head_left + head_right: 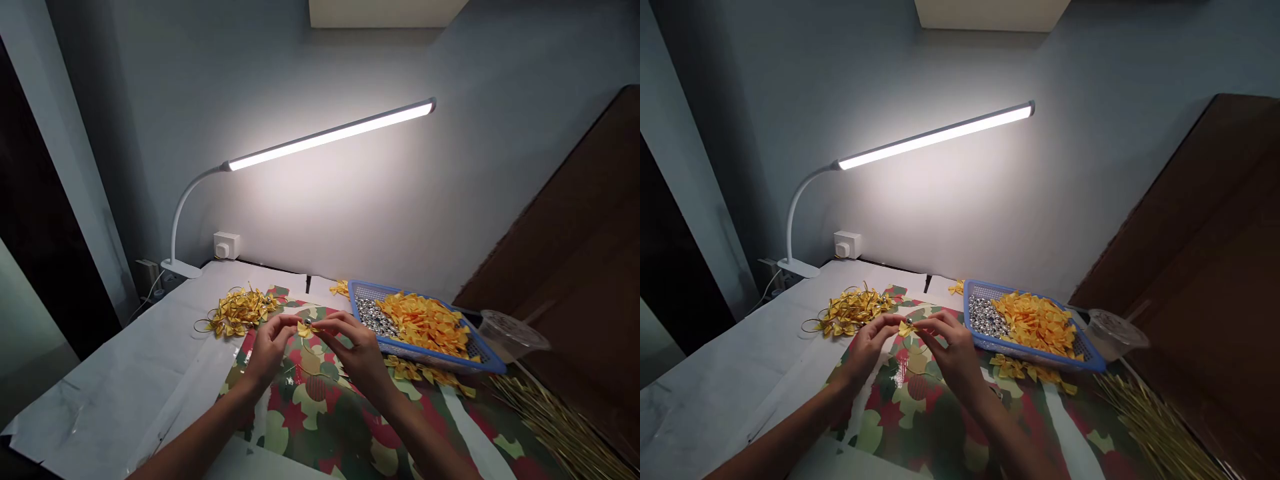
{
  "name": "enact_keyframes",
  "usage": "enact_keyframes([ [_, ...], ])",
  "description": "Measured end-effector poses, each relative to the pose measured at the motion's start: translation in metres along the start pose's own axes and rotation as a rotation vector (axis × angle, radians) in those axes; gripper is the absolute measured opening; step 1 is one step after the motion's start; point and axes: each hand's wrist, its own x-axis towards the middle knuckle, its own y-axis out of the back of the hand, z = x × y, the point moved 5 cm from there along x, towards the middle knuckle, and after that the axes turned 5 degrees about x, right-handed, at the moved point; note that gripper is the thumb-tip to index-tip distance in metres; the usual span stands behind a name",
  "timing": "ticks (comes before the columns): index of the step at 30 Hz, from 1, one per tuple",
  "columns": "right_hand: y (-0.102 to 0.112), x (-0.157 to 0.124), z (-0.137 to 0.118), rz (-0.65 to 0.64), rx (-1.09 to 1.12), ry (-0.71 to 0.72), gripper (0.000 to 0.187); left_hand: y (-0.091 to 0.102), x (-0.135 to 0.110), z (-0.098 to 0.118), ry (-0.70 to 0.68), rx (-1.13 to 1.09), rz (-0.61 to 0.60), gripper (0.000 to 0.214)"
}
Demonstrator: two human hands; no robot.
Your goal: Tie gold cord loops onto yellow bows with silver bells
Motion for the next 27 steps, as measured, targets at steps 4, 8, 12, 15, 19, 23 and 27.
enact_keyframes([
  [4,-0.001,0.0,0.001,-0.041,0.048,-0.024,0.021,-0.007,-0.001,0.006,0.005,-0.016,-0.149,0.021],
  [8,0.004,0.0,0.008,-0.016,0.208,-0.191,0.018,-0.011,-0.004,0.005,0.014,-0.025,-0.187,0.022],
  [12,0.008,0.001,0.012,0.01,0.349,-0.335,0.022,-0.011,-0.004,0.006,0.021,-0.011,-0.186,0.02],
  [15,0.008,0.001,0.014,0.0,0.475,-0.443,0.026,-0.011,-0.004,0.006,0.027,0.014,-0.203,0.021],
  [19,0.006,0.001,0.019,0.0,0.644,-0.55,0.028,-0.014,-0.005,0.002,0.052,0.026,-0.235,0.023],
  [23,0.002,0.0,0.021,0.012,0.813,-0.626,0.029,-0.015,-0.003,0.001,0.059,0.016,-0.247,0.027],
  [27,-0.002,-0.001,0.021,0.021,1.016,-0.694,0.03,-0.019,-0.003,0.002,0.05,-0.027,-0.376,0.033],
])
